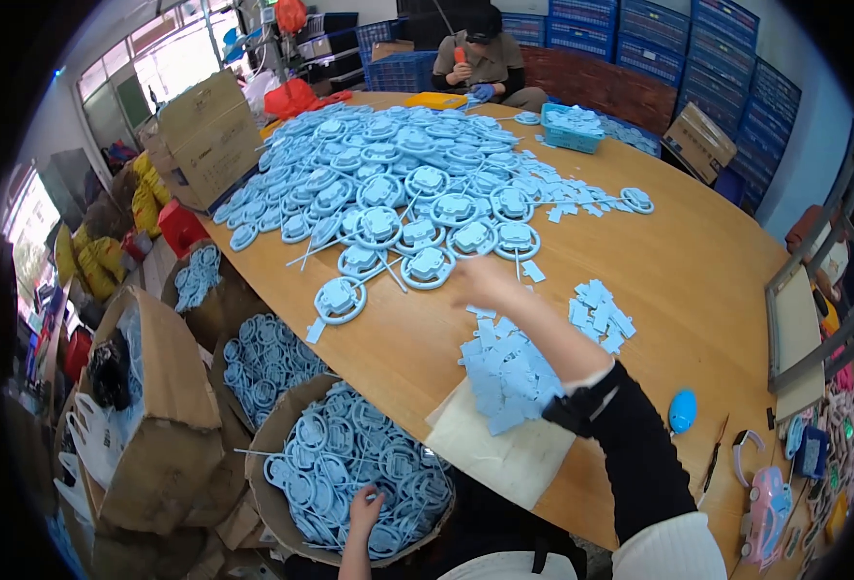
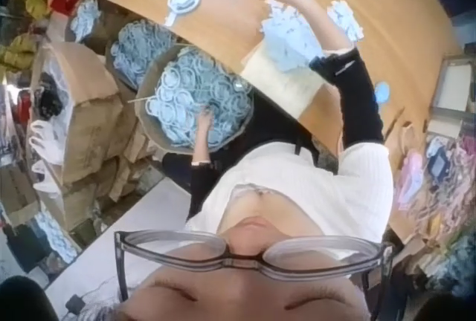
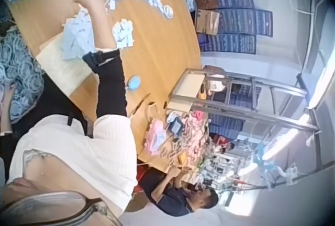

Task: Assembling the plastic base and grill components of blue handheld toy fans at a factory workstation.

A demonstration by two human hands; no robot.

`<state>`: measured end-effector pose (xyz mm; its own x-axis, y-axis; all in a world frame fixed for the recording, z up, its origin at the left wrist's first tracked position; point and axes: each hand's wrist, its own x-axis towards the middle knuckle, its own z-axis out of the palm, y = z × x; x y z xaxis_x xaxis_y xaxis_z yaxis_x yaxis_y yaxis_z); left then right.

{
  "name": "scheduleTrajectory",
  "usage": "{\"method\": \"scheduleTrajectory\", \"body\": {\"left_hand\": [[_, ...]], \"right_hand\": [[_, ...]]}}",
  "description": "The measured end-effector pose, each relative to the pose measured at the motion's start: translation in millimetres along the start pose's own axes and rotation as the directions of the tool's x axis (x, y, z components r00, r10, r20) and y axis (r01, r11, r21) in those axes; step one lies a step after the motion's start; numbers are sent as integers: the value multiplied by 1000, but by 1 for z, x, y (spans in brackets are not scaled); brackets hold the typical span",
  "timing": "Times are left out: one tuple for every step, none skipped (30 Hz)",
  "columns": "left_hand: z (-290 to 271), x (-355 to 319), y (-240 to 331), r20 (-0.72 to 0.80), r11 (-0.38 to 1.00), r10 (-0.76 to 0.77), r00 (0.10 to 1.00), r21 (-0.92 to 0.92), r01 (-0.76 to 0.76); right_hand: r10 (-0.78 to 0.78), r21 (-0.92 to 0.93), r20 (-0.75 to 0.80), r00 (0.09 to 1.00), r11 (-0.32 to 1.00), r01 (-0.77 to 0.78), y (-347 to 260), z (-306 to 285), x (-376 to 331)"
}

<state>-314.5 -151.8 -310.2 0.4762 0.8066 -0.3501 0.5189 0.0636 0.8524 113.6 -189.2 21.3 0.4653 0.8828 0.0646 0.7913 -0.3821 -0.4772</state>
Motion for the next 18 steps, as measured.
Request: {"method": "scheduleTrajectory", "body": {"left_hand": [[7, 5, -15, -19, 951, 163, 987, 270, -152], [12, 7, -29, 12, 808, 317, 948, 520, -276], [14, 8, -43, -2, 813, 296, 955, 524, -252], [16, 13, -48, 43, 740, 266, 963, 631, -233], [15, 14, -55, 81, 653, 225, 971, 727, -212], [18, 13, -51, 70, 657, 210, 975, 729, -194], [27, 12, -35, 101, 623, 150, 984, 763, -173], [34, 12, -20, 125, 588, 86, 988, 794, -152], [33, 9, -23, 105, 563, 90, 990, 815, -137], [32, 10, -29, 86, 537, 91, 992, 835, -121], [36, 11, -32, 63, 515, 112, 992, 850, -112], [38, 14, -30, 45, 490, 139, 989, 865, -109], [39, 11, -29, 24, 500, 114, 993, 863, -78], [41, 10, -25, -1, 515, 151, 988, 854, -78], [39, 6, -26, -31, 525, 187, 982, 848, -73], [37, 3, -28, -46, 531, 167, 985, 846, -51], [34, 0, -30, -96, 518, 252, 963, 854, -51], [31, -1, -32, -137, 504, 337, 931, 862, -56]], "right_hand": [[55, -145, 4, 998, 988, -54, 11, 18, -10], [53, -144, 20, 998, 988, -50, 24, 33, -12], [76, -105, -82, 994, 991, -85, 35, 53, -10], [103, -65, -190, 976, 991, -117, 39, 63, -8], [89, -57, -174, 981, 993, -100, 44, 72, -6], [147, -57, -132, 980, 986, -156, 52, 81, -3], [208, -65, -94, 974, 975, -214, 61, 82, -2], [268, 5, -73, 960, 963, -269, 72, 76, -3], [305, 83, -20, 952, 949, -303, 72, 77, -1], [303, 168, 7, 953, 939, -300, 74, 77, 1], [312, 242, 32, 950, 919, -310, 79, 69, 0], [292, 198, 4, 956, 937, -287, 89, 63, 1], [271, 153, -25, 962, 952, -264, 97, 60, 2], [291, 222, -63, 955, 937, -271, 91, 53, -3], [312, 294, -96, 945, 916, -273, 80, 44, -10], [269, 426, -84, 959, 880, -210, 73, 37, -13], [231, 553, -82, 969, 820, -149, 65, 27, -19], [212, 671, -162, 964, 740, -50, 42, 16, -27]]}}
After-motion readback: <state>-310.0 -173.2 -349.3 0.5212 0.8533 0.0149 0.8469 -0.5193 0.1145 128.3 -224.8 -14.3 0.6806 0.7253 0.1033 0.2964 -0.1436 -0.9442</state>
